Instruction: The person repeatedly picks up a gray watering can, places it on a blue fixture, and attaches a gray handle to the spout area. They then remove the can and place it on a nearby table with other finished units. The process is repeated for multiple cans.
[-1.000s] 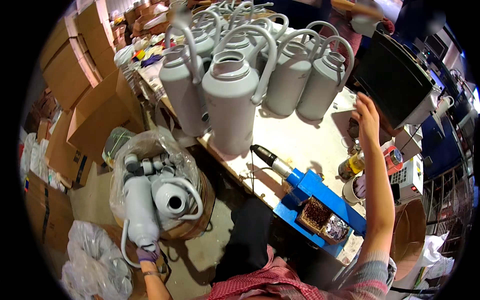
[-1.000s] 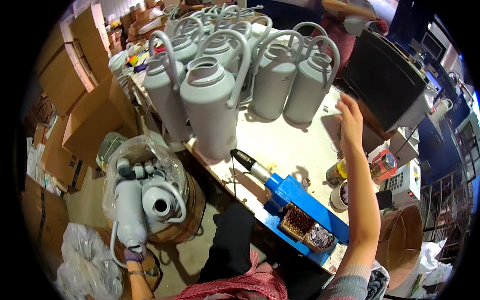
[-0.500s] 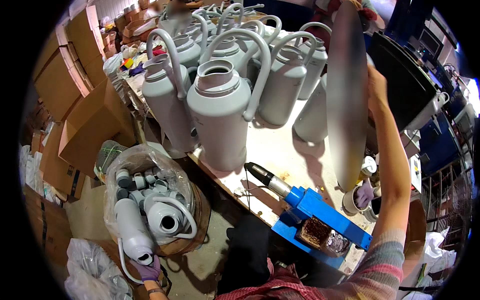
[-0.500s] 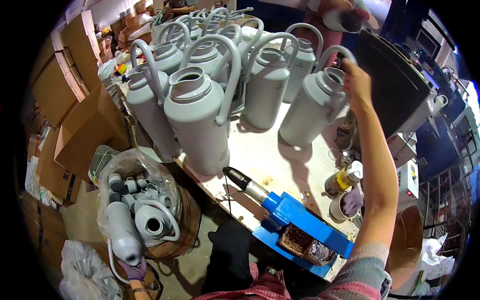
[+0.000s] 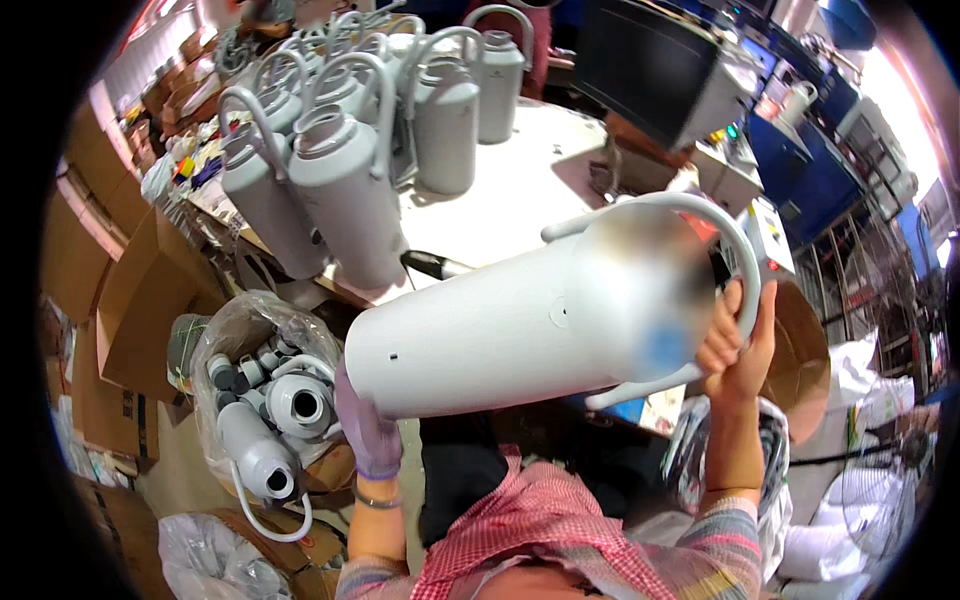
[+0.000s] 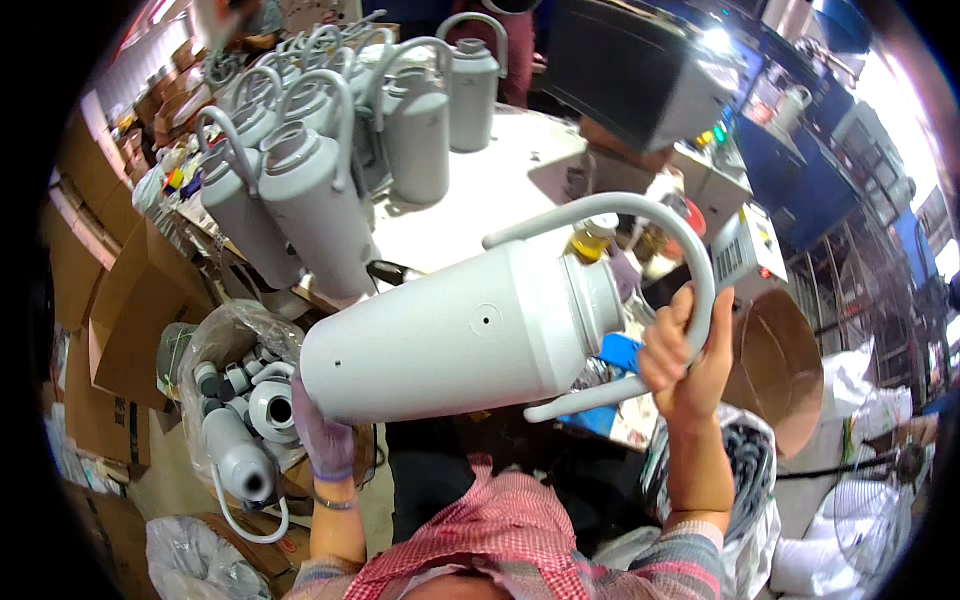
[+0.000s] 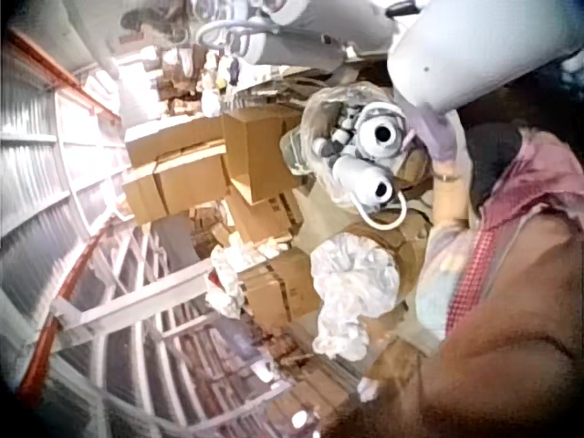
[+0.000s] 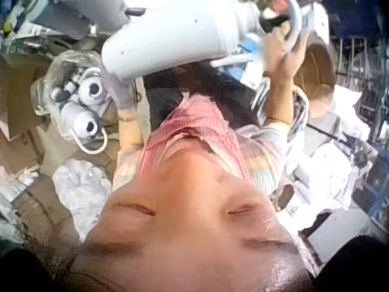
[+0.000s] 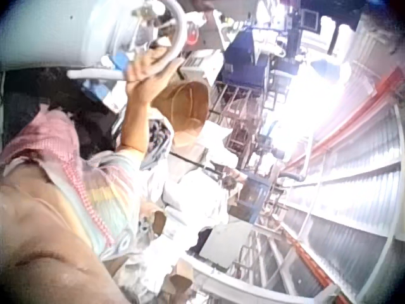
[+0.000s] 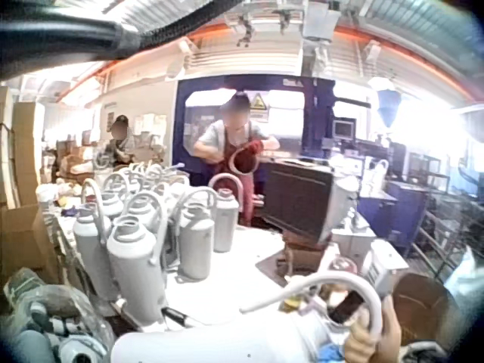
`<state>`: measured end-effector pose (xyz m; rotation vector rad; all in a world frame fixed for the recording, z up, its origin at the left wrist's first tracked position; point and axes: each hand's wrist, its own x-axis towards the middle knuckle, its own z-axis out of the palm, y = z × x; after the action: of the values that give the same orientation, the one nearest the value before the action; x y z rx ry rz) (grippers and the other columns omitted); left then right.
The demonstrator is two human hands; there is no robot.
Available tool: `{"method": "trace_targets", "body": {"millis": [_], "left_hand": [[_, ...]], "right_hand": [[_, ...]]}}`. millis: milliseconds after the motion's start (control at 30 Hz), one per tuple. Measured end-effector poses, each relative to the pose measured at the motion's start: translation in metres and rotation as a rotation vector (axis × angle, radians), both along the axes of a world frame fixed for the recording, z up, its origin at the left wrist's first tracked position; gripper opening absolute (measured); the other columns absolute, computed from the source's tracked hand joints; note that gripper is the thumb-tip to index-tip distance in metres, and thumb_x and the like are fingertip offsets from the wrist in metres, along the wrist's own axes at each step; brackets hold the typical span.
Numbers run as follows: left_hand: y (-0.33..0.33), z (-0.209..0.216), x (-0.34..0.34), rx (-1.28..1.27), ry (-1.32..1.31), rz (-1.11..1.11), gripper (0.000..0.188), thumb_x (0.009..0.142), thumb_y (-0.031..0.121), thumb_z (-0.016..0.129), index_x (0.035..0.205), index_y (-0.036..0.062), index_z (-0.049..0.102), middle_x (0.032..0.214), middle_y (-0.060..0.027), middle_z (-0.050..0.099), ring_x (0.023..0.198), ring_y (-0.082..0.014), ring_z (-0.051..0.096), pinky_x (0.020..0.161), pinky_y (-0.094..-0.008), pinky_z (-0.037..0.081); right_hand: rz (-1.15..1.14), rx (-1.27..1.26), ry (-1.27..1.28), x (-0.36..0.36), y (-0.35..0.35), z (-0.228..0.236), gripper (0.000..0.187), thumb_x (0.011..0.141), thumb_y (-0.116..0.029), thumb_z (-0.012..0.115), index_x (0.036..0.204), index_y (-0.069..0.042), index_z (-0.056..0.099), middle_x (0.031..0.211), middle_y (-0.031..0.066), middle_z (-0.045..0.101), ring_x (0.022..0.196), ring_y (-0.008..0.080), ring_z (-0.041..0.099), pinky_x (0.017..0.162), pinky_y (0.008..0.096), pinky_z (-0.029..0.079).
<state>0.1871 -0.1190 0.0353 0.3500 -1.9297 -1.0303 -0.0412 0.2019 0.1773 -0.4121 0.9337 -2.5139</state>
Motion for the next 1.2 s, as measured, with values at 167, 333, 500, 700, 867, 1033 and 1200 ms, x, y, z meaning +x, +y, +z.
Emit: {"method": "trace_targets", "body": {"millis": [167, 333, 500, 700, 867, 1033, 1200], "left_hand": [[0.050, 0.021, -0.001, -0.296, -0.014, -0.151, 0.030, 0.094, 0.008, 0.050, 0.119, -0.0075, 0.056, 0.106, -0.0258, 0.061, 0.091, -0.0414, 0.062, 0.079, -0.0423, 0.050], [0.118, 0.020, 0.003, 0.088, -0.224, -0.646, 0.028, 0.093, 0.016, 0.057, 0.111, -0.0051, 0.061, 0.101, -0.0227, 0.061, 0.088, -0.0381, 0.062, 0.078, -0.0408, 0.051], [0.133, 0.001, -0.013, 0.092, -0.408, -1.051, 0.031, 0.094, 0.015, 0.059, 0.116, -0.0058, 0.060, 0.107, -0.0233, 0.063, 0.098, -0.0378, 0.064, 0.085, -0.0391, 0.051], [0.115, -0.011, -0.100, 0.575, -0.806, -1.159, 0.035, 0.104, 0.026, 0.052, 0.123, -0.0010, 0.063, 0.107, -0.0040, 0.068, 0.094, -0.0122, 0.064, 0.086, -0.0283, 0.051], [0.104, -0.085, -0.217, -0.615, -0.810, -0.677, 0.056, 0.085, 0.033, 0.067, 0.133, 0.0073, 0.057, 0.124, -0.0235, 0.061, 0.117, -0.0373, 0.058, 0.103, -0.0437, 0.044], [0.118, -0.120, -0.235, -0.570, -0.734, -0.713, 0.044, 0.084, 0.031, 0.069, 0.123, 0.0099, 0.066, 0.123, -0.0187, 0.064, 0.113, -0.0345, 0.060, 0.100, -0.0434, 0.047], [0.120, -0.112, -0.222, -0.335, -0.685, -0.590, 0.025, 0.084, 0.024, 0.070, 0.103, 0.0096, 0.075, 0.098, -0.0141, 0.070, 0.099, -0.0322, 0.065, 0.090, -0.0426, 0.051]], "right_hand": [[-0.528, 0.574, 0.746, 0.037, 0.139, -0.080, 0.084, 0.097, -0.068, 0.037, 0.154, -0.007, 0.033, 0.156, 0.0239, 0.033, 0.144, 0.0357, 0.034, 0.113, 0.0472, 0.030], [-0.570, 1.184, 0.625, 0.137, 0.191, -0.102, 0.119, 0.075, -0.088, 0.050, 0.156, -0.004, 0.028, 0.160, 0.0201, 0.025, 0.144, 0.0334, 0.031, 0.115, 0.0488, 0.027], [-0.500, 1.078, 0.420, 0.200, 0.238, -0.117, 0.130, 0.064, -0.089, 0.061, 0.154, 0.000, 0.030, 0.150, 0.0212, 0.039, 0.132, 0.0295, 0.044, 0.112, 0.0447, 0.032], [-0.606, 1.181, 0.222, 0.241, 0.302, -0.154, 0.096, 0.071, -0.066, 0.079, 0.133, 0.003, 0.055, 0.123, 0.0120, 0.060, 0.113, 0.0244, 0.056, 0.101, 0.0381, 0.041], [-0.727, 1.168, -0.014, 0.244, 0.330, -0.155, 0.075, 0.084, -0.050, 0.076, 0.136, 0.000, 0.054, 0.127, 0.0091, 0.058, 0.114, 0.0220, 0.055, 0.101, 0.0346, 0.040], [-0.530, 1.182, -0.014, 0.235, 0.320, -0.147, 0.065, 0.087, -0.034, 0.071, 0.139, -0.002, 0.050, 0.132, 0.0113, 0.053, 0.119, 0.0230, 0.050, 0.106, 0.0362, 0.036], [-0.565, 1.535, -0.004, 0.213, 0.267, -0.189, 0.071, 0.082, -0.023, 0.074, 0.143, 0.000, 0.047, 0.133, 0.0146, 0.054, 0.119, 0.0250, 0.051, 0.103, 0.0359, 0.040]]}}
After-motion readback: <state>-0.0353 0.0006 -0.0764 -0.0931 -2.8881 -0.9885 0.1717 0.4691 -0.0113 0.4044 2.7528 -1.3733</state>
